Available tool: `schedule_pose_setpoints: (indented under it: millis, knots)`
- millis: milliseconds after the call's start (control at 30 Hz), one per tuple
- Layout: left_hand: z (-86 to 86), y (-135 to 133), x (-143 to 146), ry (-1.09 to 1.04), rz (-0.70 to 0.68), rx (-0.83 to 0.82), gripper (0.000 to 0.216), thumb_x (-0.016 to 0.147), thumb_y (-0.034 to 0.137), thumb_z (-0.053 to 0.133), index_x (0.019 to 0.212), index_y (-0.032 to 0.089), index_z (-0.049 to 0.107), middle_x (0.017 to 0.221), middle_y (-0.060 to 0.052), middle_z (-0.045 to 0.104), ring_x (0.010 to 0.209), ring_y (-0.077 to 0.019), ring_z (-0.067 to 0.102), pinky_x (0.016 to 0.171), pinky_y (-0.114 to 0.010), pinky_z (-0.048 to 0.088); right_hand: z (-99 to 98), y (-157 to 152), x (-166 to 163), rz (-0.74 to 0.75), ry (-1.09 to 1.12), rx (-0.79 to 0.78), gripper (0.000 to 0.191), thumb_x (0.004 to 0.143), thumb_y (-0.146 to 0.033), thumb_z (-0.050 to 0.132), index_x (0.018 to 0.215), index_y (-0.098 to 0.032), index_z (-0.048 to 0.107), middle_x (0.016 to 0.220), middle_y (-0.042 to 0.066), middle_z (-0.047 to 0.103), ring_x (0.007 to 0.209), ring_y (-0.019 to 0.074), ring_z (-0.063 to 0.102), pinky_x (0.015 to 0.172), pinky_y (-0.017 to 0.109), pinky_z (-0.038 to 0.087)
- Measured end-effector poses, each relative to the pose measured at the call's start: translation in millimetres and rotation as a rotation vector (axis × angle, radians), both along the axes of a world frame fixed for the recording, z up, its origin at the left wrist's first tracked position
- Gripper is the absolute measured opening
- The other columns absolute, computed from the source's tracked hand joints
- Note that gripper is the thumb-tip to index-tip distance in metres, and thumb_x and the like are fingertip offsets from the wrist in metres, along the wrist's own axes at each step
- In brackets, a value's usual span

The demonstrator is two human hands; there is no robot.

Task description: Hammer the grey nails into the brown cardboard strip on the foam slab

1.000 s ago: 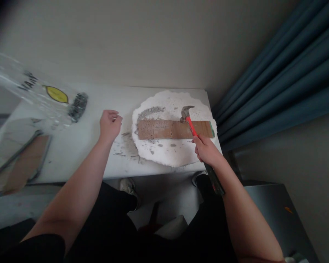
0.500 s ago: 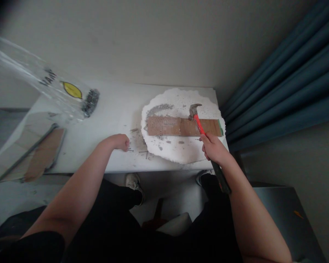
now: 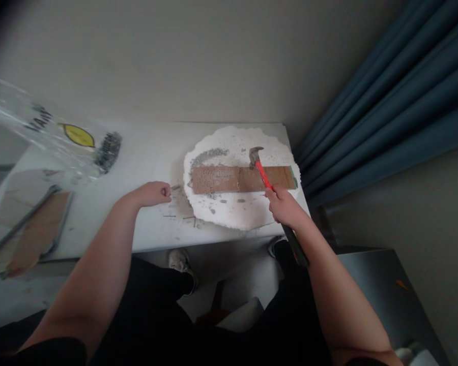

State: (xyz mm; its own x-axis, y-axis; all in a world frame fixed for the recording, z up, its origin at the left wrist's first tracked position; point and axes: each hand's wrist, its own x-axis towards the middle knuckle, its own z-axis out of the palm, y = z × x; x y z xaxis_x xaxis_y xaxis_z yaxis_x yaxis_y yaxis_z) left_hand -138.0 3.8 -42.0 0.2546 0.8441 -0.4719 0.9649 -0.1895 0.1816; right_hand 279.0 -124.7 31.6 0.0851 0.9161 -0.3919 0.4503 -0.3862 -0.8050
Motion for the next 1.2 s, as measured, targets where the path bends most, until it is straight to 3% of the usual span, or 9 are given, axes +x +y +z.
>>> schedule_pose_setpoints:
  millis: [233,367,500,567,667,767,933,1200]
  knots:
    - [23.5,19.5,30.2,0.092,0.156,0.050,0.010,0.066,0.028,0.067,0.067,0.023,0.058,0.081,-0.009,0.072,0.081,-0.0280,0.068,0.065,-0.033,0.043,-4.4,0.2,2.1,0.025,-0.028,0.011,0.024,0.105,-0.041,0.041,0.095,-0.022,0.051,0.054,-0.007,0.046,0.033,0.0111,0.044,0.030,0.022,0.031]
    - [35.2,26.1,54.8,-0.025,0.344,0.266,0.010,0.071,0.027,0.066,0.070,0.023,0.057,0.084,-0.010,0.070,0.088,-0.0301,0.067,0.072,-0.037,0.048,-5.5,0.3,3.4,0.049,-0.026,0.025,0.024,0.105,-0.042,0.040,0.096,-0.021,0.051,0.055,-0.007,0.046,0.034,0.0118,0.044,0.032,0.023,0.031]
    - [40.7,28.1,86.5,-0.308,0.435,0.480,0.012,0.077,0.029,0.068,0.076,0.023,0.057,0.081,-0.005,0.068,0.085,-0.0244,0.066,0.079,-0.037,0.051,-5.1,0.8,3.1,0.055,-0.077,0.042,0.026,0.104,-0.043,0.040,0.093,-0.021,0.051,0.055,-0.005,0.048,0.038,0.0122,0.046,0.037,0.024,0.032]
    - [38.9,25.4,108.2,-0.550,0.418,0.529,0.013,0.079,0.029,0.069,0.084,0.023,0.059,0.080,-0.002,0.069,0.079,-0.0193,0.065,0.078,-0.033,0.053,-5.4,1.2,3.2,0.071,-0.113,0.064,0.027,0.104,-0.043,0.040,0.092,-0.021,0.051,0.056,-0.005,0.048,0.041,0.0120,0.046,0.041,0.023,0.031]
    - [30.5,17.0,144.6,-0.887,0.346,0.470,0.027,0.080,0.027,0.072,0.105,0.022,0.062,0.081,0.000,0.071,0.074,-0.0155,0.066,0.076,-0.030,0.055,-6.0,1.7,3.9,0.085,-0.134,0.089,0.028,0.104,-0.044,0.040,0.091,-0.021,0.052,0.057,-0.004,0.049,0.045,0.0123,0.045,0.045,0.024,0.030]
    - [17.9,7.7,173.6,-1.033,0.217,0.382,0.018,0.084,0.028,0.071,0.100,0.021,0.067,0.083,-0.003,0.074,0.077,-0.0162,0.069,0.080,-0.032,0.057,-5.7,1.6,4.5,0.083,-0.129,0.093,0.029,0.103,-0.045,0.041,0.090,-0.022,0.052,0.058,-0.003,0.049,0.048,0.0131,0.045,0.047,0.025,0.030]
    - [1.8,1.5,189.4,-1.063,0.160,0.314,0.009,0.087,0.024,0.067,0.093,0.020,0.072,0.090,-0.004,0.078,0.082,-0.0169,0.072,0.081,-0.032,0.058,-5.0,1.2,5.1,0.080,-0.109,0.094,0.030,0.102,-0.047,0.042,0.089,-0.022,0.052,0.059,-0.003,0.049,0.050,0.0140,0.045,0.048,0.025,0.031]
    - [7.4,0.0,186.6,-0.936,0.054,0.417,0.024,0.086,0.022,0.072,0.110,0.023,0.073,0.089,-0.002,0.079,0.076,-0.0144,0.070,0.081,-0.029,0.055,-6.3,1.2,4.7,0.093,-0.135,0.111,0.029,0.102,-0.046,0.041,0.089,-0.023,0.051,0.059,-0.002,0.049,0.050,0.0141,0.045,0.048,0.025,0.031]
